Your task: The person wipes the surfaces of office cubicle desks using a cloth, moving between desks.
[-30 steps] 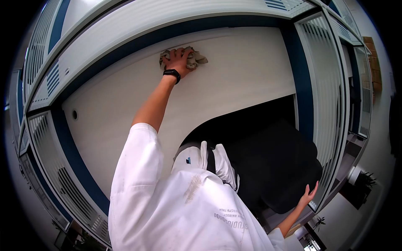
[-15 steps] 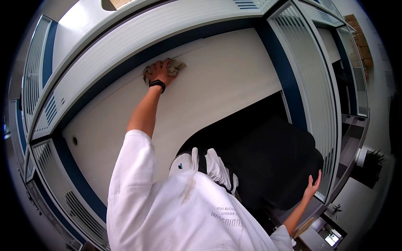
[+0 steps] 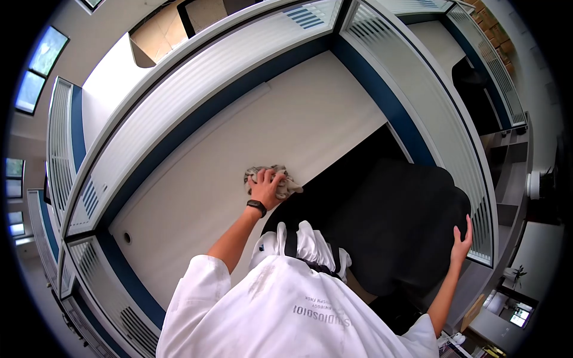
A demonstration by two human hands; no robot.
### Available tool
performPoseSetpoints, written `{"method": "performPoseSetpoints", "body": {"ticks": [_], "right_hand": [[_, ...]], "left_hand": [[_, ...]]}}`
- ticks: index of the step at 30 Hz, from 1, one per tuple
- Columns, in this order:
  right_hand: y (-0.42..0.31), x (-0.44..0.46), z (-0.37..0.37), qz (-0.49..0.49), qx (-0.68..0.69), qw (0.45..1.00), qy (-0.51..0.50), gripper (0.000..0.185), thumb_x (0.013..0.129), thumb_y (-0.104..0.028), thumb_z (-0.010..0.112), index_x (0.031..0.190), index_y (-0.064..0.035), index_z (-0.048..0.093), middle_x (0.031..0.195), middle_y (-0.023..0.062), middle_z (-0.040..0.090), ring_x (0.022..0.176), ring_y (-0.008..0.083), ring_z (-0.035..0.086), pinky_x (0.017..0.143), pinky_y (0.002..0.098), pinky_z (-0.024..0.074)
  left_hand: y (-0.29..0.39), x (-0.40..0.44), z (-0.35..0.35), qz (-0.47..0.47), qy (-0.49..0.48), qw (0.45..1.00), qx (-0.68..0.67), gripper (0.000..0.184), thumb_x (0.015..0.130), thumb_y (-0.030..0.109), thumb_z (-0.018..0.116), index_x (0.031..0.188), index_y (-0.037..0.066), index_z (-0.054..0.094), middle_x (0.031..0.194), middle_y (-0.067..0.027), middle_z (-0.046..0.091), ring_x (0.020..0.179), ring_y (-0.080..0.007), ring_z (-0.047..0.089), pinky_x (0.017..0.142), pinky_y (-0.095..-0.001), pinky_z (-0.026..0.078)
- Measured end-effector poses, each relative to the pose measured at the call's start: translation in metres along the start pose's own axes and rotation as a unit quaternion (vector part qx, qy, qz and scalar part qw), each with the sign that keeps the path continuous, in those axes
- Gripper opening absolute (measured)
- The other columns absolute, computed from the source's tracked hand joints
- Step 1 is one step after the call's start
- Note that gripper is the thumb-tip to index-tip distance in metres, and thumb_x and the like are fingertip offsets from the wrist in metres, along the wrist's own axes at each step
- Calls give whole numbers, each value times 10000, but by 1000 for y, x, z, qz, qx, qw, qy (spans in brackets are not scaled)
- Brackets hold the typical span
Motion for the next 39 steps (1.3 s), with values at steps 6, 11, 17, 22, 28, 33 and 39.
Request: {"method": "performPoseSetpoints", "body": {"ticks": [6, 11, 17, 22, 28, 33, 39], "right_hand": [[4, 0, 0, -1, 3, 1000, 2, 488, 854, -69, 585, 1322, -17, 457, 1370, 127, 460, 1300, 251, 386, 1084, 339, 259], [4, -3, -1, 10, 14, 1000, 1, 496, 854, -71, 585, 1325, -3, 449, 1375, 127, 452, 1303, 246, 379, 1084, 337, 257], [-7, -6, -1, 26, 5, 1000, 0, 497, 854, -79, 590, 1324, 4, 449, 1363, 129, 466, 1292, 247, 392, 1081, 339, 264], [-22, -10, -3, 35, -7, 999, 16, 494, 851, -103, 601, 1314, 0, 465, 1356, 128, 473, 1278, 244, 408, 1070, 333, 276], [-30, -7, 0, 67, 0, 998, 17, 498, 842, -105, 611, 1311, -12, 475, 1343, 130, 485, 1260, 242, 422, 1063, 335, 283], [-29, -6, -1, 50, -8, 999, 10, 492, 837, -113, 619, 1302, -21, 488, 1336, 127, 496, 1279, 245, 413, 1074, 334, 269], [-42, -7, 2, 76, 21, 997, 28, 489, 824, -90, 617, 1292, -19, 494, 1327, 120, 507, 1265, 236, 432, 1066, 328, 284]], "left_hand": [[19, -19, 15, 46, 18, 999, -6, 652, 600, 405, 793, 1168, 291, 492, 1225, -35, 426, 1225, -295, 336, 930, -653, 241], [9, 11, 15, -7, 77, 997, 1, 674, 603, 384, 803, 1191, 296, 485, 1236, -26, 424, 1218, -282, 343, 910, -635, 256], [-26, 92, -12, -146, 61, 987, -19, 629, 665, 337, 780, 1213, 291, 474, 1284, -40, 403, 1248, -309, 312, 919, -665, 259], [-77, 164, -41, -241, 61, 968, -22, 690, 682, 457, 754, 1266, 293, 426, 1333, -61, 341, 1281, -310, 265, 953, -663, 210], [-95, 183, -35, -241, 66, 967, 55, 726, 679, 496, 739, 1289, 305, 394, 1323, -62, 349, 1252, -315, 290, 944, -638, 229], [-92, 185, -37, -248, 58, 966, 48, 750, 676, 477, 746, 1304, 290, 382, 1353, -63, 330, 1271, -317, 273, 974, -632, 205], [-51, 154, -24, -92, 44, 995, 13, 666, 633, 413, 786, 1209, 275, 482, 1285, -60, 395, 1257, -306, 297, 966, -630, 224]]}}
Point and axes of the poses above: each hand's wrist, its own x-axis towards the middle knuckle, its own z-axis out of the palm, y = z × x, the point moved 3 cm from there along x, towards the middle knuckle
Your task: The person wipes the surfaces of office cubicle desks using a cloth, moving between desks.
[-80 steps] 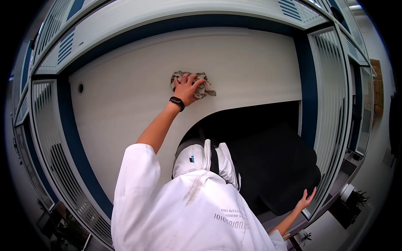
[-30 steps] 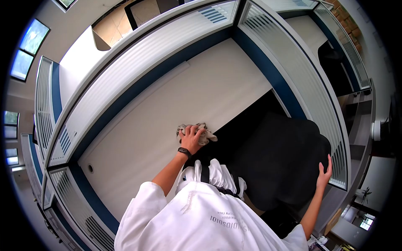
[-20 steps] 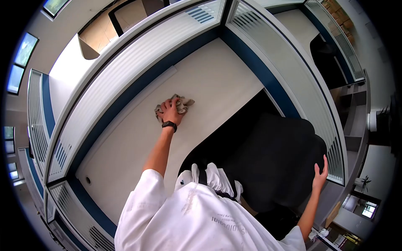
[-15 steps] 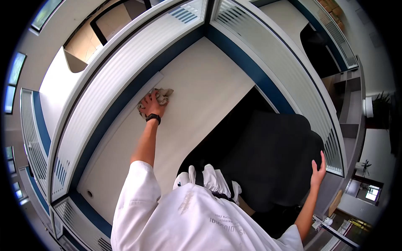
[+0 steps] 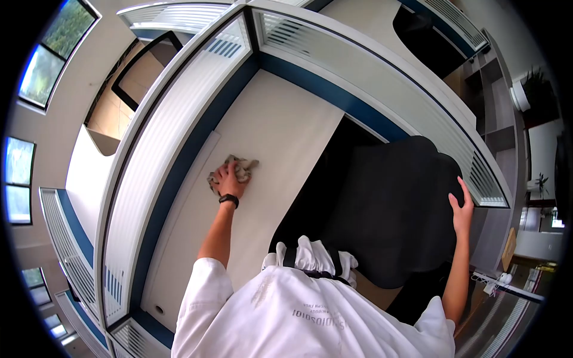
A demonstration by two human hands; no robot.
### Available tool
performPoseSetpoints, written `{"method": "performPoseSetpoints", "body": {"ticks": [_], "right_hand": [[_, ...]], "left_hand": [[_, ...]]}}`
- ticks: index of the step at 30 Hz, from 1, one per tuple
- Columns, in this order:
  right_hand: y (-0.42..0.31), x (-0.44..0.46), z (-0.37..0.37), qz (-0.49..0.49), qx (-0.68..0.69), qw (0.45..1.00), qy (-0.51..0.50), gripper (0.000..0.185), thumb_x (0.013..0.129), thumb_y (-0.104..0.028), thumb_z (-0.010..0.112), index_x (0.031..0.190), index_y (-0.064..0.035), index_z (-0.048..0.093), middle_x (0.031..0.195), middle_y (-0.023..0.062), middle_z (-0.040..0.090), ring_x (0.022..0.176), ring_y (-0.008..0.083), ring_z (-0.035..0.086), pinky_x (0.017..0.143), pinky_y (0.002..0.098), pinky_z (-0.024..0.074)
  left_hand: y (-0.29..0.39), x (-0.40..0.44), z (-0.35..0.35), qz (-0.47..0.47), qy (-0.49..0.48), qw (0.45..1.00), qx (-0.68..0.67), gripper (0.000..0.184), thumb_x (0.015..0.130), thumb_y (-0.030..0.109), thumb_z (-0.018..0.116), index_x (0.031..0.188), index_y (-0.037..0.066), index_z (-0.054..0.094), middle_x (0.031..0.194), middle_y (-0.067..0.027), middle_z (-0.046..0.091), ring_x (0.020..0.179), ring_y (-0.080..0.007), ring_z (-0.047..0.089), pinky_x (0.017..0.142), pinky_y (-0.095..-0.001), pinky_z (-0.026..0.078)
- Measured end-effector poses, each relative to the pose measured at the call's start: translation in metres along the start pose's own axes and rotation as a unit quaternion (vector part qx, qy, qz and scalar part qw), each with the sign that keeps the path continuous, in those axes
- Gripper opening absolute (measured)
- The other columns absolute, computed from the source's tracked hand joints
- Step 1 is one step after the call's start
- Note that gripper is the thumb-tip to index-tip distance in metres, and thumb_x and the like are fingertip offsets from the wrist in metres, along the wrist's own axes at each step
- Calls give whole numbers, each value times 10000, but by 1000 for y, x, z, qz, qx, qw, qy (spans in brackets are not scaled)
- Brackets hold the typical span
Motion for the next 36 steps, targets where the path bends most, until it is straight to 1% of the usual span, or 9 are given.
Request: {"method": "performPoseSetpoints", "body": {"ticks": [5, 8, 15, 23, 24, 27, 29, 33, 36], "right_hand": [[-7, -2, -1, -5, -1, 1000, -1, 487, 815, -86, 619, 1286, -34, 507, 1303, 127, 529, 1240, 239, 461, 1057, 326, 299], [-13, -2, -2, 8, -4, 1000, -1, 484, 813, -88, 623, 1282, -39, 512, 1300, 126, 533, 1229, 238, 473, 1053, 324, 307], [-7, -1, -2, 37, 17, 999, -18, 501, 820, -96, 612, 1300, -20, 490, 1325, 117, 509, 1257, 224, 437, 1071, 326, 276], [-8, 0, -4, 84, -10, 996, -18, 501, 805, -51, 616, 1290, -17, 495, 1314, 116, 519, 1253, 224, 443, 1068, 330, 283], [-13, 2, -4, 70, -26, 997, 4, 470, 783, -32, 622, 1244, -16, 532, 1250, 132, 566, 1190, 253, 508, 1032, 341, 341], [-19, 4, -3, 72, -53, 996, 8, 465, 776, -28, 623, 1234, -18, 541, 1183, 133, 592, 1123, 246, 545, 995, 332, 373], [-22, 6, -3, 78, -58, 995, 9, 464, 772, -25, 625, 1229, -20, 546, 1131, 128, 602, 1069, 238, 561, 967, 323, 390], [-26, 8, -4, 79, -50, 996, 2, 460, 763, -21, 630, 1216, -21, 555, 1002, 111, 610, 938, 211, 582, 899, 300, 420], [-28, 8, -5, 62, -40, 997, 10, 452, 762, -26, 636, 1208, -29, 563, 964, 110, 607, 901, 212, 582, 879, 289, 424]], "left_hand": [[67, -72, 20, 284, -56, 957, 1, 637, 599, 394, 793, 1158, 274, 514, 1207, -42, 442, 1215, -296, 349, 924, -656, 263], [85, -93, 33, 374, -67, 925, 2, 630, 589, 399, 793, 1147, 278, 526, 1219, -37, 442, 1213, -291, 354, 922, -669, 256], [116, -69, 42, 395, -96, 913, 19, 650, 596, 375, 796, 1171, 274, 512, 1230, -41, 436, 1214, -294, 355, 924, -667, 258], [252, 33, 86, 355, -28, 934, 21, 616, 641, 367, 769, 1189, 276, 502, 1219, -50, 443, 1182, -297, 381, 923, -652, 267], [268, 47, 90, 351, -27, 935, 31, 607, 648, 370, 761, 1187, 273, 500, 1212, -54, 445, 1176, -300, 384, 920, -656, 270], [312, 94, 108, 328, -39, 940, 80, 627, 700, 456, 726, 1227, 230, 473, 1225, -78, 430, 1189, -318, 365, 906, -660, 273], [333, 115, 116, 327, -17, 943, 64, 584, 692, 430, 717, 1196, 245, 487, 1208, -78, 439, 1173, -320, 382, 912, -669, 275], [333, 115, 118, 327, -31, 941, 78, 609, 691, 484, 707, 1199, 228, 491, 1239, -84, 429, 1185, -322, 374, 912, -673, 275], [330, 109, 109, 349, -43, 935, 44, 591, 679, 449, 730, 1182, 242, 498, 1239, -85, 431, 1196, -318, 368, 920, -663, 275]]}}
Point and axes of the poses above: each hand's wrist, its own x-axis towards the middle knuckle, its own z-axis out of the palm, y = z × x, the point moved 3 cm from there along x, towards the middle knuckle
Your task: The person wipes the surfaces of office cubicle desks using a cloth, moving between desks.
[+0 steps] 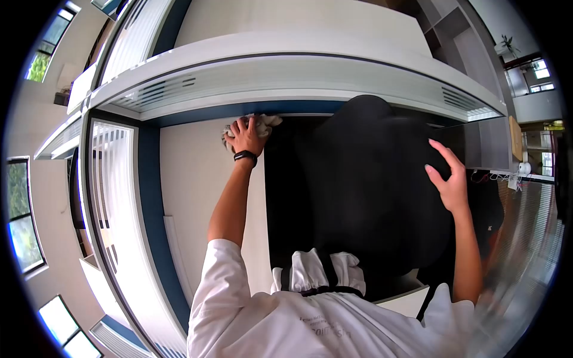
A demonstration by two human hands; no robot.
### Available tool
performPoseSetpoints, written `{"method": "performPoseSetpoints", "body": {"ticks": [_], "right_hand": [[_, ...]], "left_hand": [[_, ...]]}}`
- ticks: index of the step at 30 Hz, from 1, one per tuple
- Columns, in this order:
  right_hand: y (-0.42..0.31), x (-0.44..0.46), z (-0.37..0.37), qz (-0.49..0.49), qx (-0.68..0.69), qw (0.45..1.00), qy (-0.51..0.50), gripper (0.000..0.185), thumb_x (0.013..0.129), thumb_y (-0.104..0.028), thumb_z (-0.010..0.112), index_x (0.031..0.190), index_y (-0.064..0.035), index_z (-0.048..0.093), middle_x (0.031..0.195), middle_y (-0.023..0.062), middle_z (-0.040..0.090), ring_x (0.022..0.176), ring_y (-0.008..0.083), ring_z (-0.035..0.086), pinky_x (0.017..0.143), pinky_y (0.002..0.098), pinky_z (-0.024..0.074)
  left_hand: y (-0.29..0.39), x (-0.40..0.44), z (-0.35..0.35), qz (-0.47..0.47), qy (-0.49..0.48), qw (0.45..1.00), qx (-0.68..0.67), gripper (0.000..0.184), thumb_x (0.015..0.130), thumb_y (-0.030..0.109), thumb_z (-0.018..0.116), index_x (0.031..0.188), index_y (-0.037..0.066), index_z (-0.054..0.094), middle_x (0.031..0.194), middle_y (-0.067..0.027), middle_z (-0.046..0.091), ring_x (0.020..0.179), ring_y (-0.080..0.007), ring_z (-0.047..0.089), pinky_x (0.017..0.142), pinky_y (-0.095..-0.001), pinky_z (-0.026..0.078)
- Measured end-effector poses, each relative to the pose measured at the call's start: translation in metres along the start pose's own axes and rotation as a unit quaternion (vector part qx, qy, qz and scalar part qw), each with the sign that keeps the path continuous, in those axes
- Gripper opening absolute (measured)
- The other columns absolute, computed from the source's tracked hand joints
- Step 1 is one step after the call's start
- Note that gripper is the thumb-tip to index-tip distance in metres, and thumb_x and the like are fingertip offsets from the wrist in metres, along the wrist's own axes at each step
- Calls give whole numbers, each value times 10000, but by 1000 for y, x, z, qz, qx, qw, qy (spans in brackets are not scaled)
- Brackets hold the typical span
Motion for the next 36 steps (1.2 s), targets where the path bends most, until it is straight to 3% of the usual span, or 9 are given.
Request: {"method": "performPoseSetpoints", "body": {"ticks": [3, 8, 16, 18, 25, 29, 31, 36], "right_hand": [[-4, -2, -2, -23, 10, 1000, 2, 446, 767, -35, 639, 1208, -38, 567, 975, 115, 613, 916, 222, 583, 885, 296, 425], [2, -6, -2, -47, 19, 999, 4, 447, 779, -52, 638, 1218, -24, 557, 1213, 141, 589, 1140, 271, 550, 987, 333, 391], [-5, -9, 3, -55, 19, 998, -8, 458, 812, -52, 613, 1260, -27, 525, 1258, 136, 565, 1181, 249, 519, 1019, 331, 358], [-1, -9, 3, -46, 17, 999, -8, 459, 819, -64, 607, 1269, -30, 518, 1268, 138, 556, 1189, 250, 512, 1023, 337, 353], [11, -5, 4, -47, 3, 999, -9, 471, 819, -69, 603, 1279, -34, 508, 1281, 131, 546, 1216, 263, 488, 1037, 344, 332], [13, -5, 3, -38, -13, 999, -5, 467, 819, -62, 600, 1275, -19, 506, 1285, 131, 542, 1218, 266, 484, 1041, 347, 327], [12, -5, 3, -27, -21, 999, -10, 468, 817, -56, 600, 1273, -16, 506, 1285, 133, 541, 1218, 266, 483, 1041, 347, 327], [12, -5, 2, 19, -40, 999, -15, 472, 808, -37, 601, 1269, -3, 506, 1287, 138, 538, 1223, 264, 476, 1046, 345, 316]], "left_hand": [[-13, -31, 1, 38, -16, 999, 19, 582, 678, 441, 740, 1180, 254, 513, 1219, -71, 434, 1204, -314, 361, 926, -664, 270], [-49, -159, -25, 16, 5, 1000, -4, 586, 631, 363, 787, 1145, 261, 525, 1246, -49, 422, 1212, -301, 353, 943, -655, 254], [-101, -408, -64, -180, -12, 984, -4, 584, 579, 290, 811, 1099, 270, 546, 1234, -26, 429, 1220, -296, 348, 949, -665, 240], [-103, -432, -67, -207, -5, 978, 16, 565, 600, 364, 814, 1091, 255, 555, 1215, -41, 434, 1204, -297, 362, 933, -639, 251], [-106, -374, -66, -174, 32, 984, -21, 575, 591, 354, 811, 1097, 266, 551, 1199, -29, 454, 1189, -291, 377, 917, -634, 256], [-96, -278, -54, -103, 26, 994, -23, 577, 617, 380, 793, 1123, 273, 536, 1221, -31, 444, 1201, -296, 366, 915, -657, 262], [-87, -219, -46, -60, 1, 998, -19, 583, 615, 326, 790, 1138, 277, 537, 1251, -47, 436, 1215, -300, 356, 929, -674, 256], [-67, -82, -28, -12, 39, 999, -26, 579, 612, 325, 787, 1129, 278, 531, 1217, -54, 430, 1201, -301, 363, 936, -662, 266]]}}
Point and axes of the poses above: each hand's wrist, its own x-axis towards the middle knuckle, its own z-axis out of the palm, y = z × x, the point moved 3 cm from there along x, towards the middle knuckle
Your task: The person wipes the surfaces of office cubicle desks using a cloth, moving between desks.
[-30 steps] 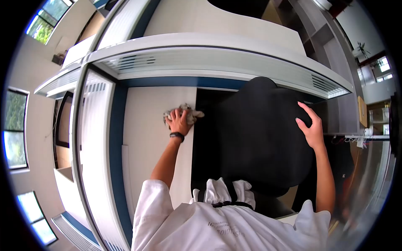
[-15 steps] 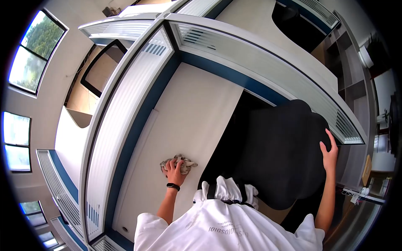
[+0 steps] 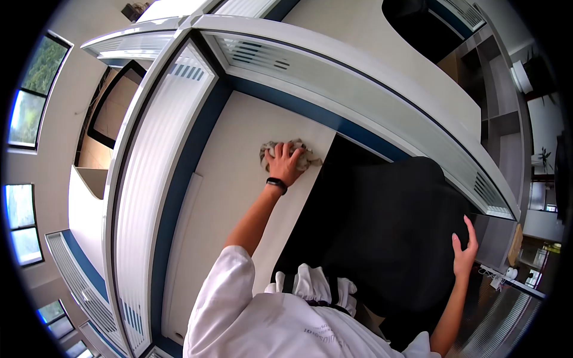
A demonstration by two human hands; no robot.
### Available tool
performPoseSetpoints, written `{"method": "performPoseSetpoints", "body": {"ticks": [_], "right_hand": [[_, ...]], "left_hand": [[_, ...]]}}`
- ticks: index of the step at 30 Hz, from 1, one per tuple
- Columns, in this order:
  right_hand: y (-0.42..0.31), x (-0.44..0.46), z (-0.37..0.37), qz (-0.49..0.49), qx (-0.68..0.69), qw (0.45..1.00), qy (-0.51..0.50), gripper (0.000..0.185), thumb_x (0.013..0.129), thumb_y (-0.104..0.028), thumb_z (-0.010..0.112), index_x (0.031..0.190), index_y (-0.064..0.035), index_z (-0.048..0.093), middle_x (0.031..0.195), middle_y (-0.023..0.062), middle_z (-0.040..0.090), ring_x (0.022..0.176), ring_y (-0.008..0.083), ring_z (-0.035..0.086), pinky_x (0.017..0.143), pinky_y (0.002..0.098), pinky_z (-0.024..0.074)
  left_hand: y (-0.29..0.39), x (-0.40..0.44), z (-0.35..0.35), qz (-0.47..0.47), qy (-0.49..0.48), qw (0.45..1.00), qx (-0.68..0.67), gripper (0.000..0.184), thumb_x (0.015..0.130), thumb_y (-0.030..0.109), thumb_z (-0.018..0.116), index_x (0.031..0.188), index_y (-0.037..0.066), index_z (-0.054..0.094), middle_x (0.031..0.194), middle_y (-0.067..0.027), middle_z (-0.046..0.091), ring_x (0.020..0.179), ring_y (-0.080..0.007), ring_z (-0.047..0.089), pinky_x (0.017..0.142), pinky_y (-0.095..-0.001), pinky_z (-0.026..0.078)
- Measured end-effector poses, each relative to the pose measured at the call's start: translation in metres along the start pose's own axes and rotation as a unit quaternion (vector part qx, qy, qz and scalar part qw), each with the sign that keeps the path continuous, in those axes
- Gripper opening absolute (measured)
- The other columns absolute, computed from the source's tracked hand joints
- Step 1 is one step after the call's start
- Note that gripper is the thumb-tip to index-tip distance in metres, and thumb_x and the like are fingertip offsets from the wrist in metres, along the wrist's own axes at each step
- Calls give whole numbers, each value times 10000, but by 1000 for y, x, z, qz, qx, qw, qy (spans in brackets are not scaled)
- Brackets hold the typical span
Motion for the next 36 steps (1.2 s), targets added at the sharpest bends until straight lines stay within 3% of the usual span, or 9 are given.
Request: {"method": "performPoseSetpoints", "body": {"ticks": [3, 5, 9, 11, 15, 17, 18, 31, 36], "right_hand": [[5, -2, 0, 14, -8, 1000, 1, 480, 803, -34, 605, 1270, 8, 501, 1289, 137, 536, 1228, 262, 469, 1052, 347, 306], [6, -3, 1, 28, -9, 1000, 9, 487, 802, -32, 607, 1274, 14, 493, 1296, 139, 529, 1237, 262, 460, 1057, 350, 298], [12, -5, 0, 34, -14, 999, 6, 494, 805, -41, 611, 1281, 14, 488, 1300, 142, 524, 1240, 261, 454, 1060, 352, 292], [14, -6, -1, 47, -1, 999, 7, 498, 807, -55, 619, 1282, 13, 486, 1303, 141, 521, 1239, 257, 453, 1059, 346, 288], [9, -6, -1, 37, -26, 999, 10, 501, 807, -65, 624, 1282, 12, 485, 1299, 138, 524, 1233, 252, 459, 1054, 340, 290], [8, -6, -1, 30, -35, 999, 9, 496, 809, -66, 621, 1281, 10, 486, 1298, 137, 524, 1226, 249, 464, 1050, 338, 295], [7, -5, -1, 25, -36, 999, 8, 493, 812, -67, 617, 1281, 9, 487, 1296, 136, 524, 1223, 250, 465, 1049, 338, 297], [-10, -3, 1, -32, 17, 999, 20, 465, 799, -46, 613, 1252, 1, 520, 1263, 139, 555, 1199, 262, 497, 1035, 344, 329], [-20, -3, 0, -67, 36, 997, 24, 452, 788, -31, 611, 1234, -14, 537, 1227, 157, 574, 1147, 276, 539, 988, 344, 381]], "left_hand": [[-21, 53, 1, 49, 12, 999, -16, 557, 620, 336, 785, 1118, 287, 539, 1205, -42, 446, 1187, -290, 380, 919, -651, 287], [-51, 78, -5, 29, 53, 998, -17, 514, 621, 346, 791, 1086, 270, 586, 1174, -35, 487, 1159, -300, 423, 923, -627, 296], [-113, 115, -29, 51, 19, 998, 37, 534, 632, 372, 796, 1116, 276, 592, 1183, -14, 509, 1175, -297, 419, 937, -549, 333], [-142, 121, -28, 65, 28, 997, 36, 551, 612, 401, 794, 1117, 318, 587, 1174, 1, 507, 1182, -279, 417, 946, -559, 332], [-168, 118, -33, 18, 13, 998, 52, 573, 619, 408, 792, 1140, 314, 574, 1216, 1, 490, 1199, -282, 405, 952, -548, 339], [-181, 110, -43, -40, 55, 996, 56, 588, 621, 409, 792, 1154, 309, 564, 1254, -5, 470, 1210, -291, 395, 935, -546, 352], [-184, 107, -47, -19, 31, 997, 72, 585, 632, 410, 786, 1163, 312, 561, 1281, -13, 451, 1224, -297, 382, 926, -550, 359], [-137, -40, -60, -270, 36, 957, 97, 555, 670, 415, 765, 1170, 293, 557, 1251, -66, 401, 1192, -356, 355, 877, -593, 377], [-67, -83, -44, -201, 33, 978, 47, 500, 647, 372, 769, 1094, 262, 570, 1204, -73, 419, 1177, -339, 362, 864, -639, 342]]}}
Point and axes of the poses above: each hand's wrist, its own x-axis towards the middle knuckle, its own z-axis out of the palm, y = z × x, the point moved 3 cm from there along x, towards the middle knuckle
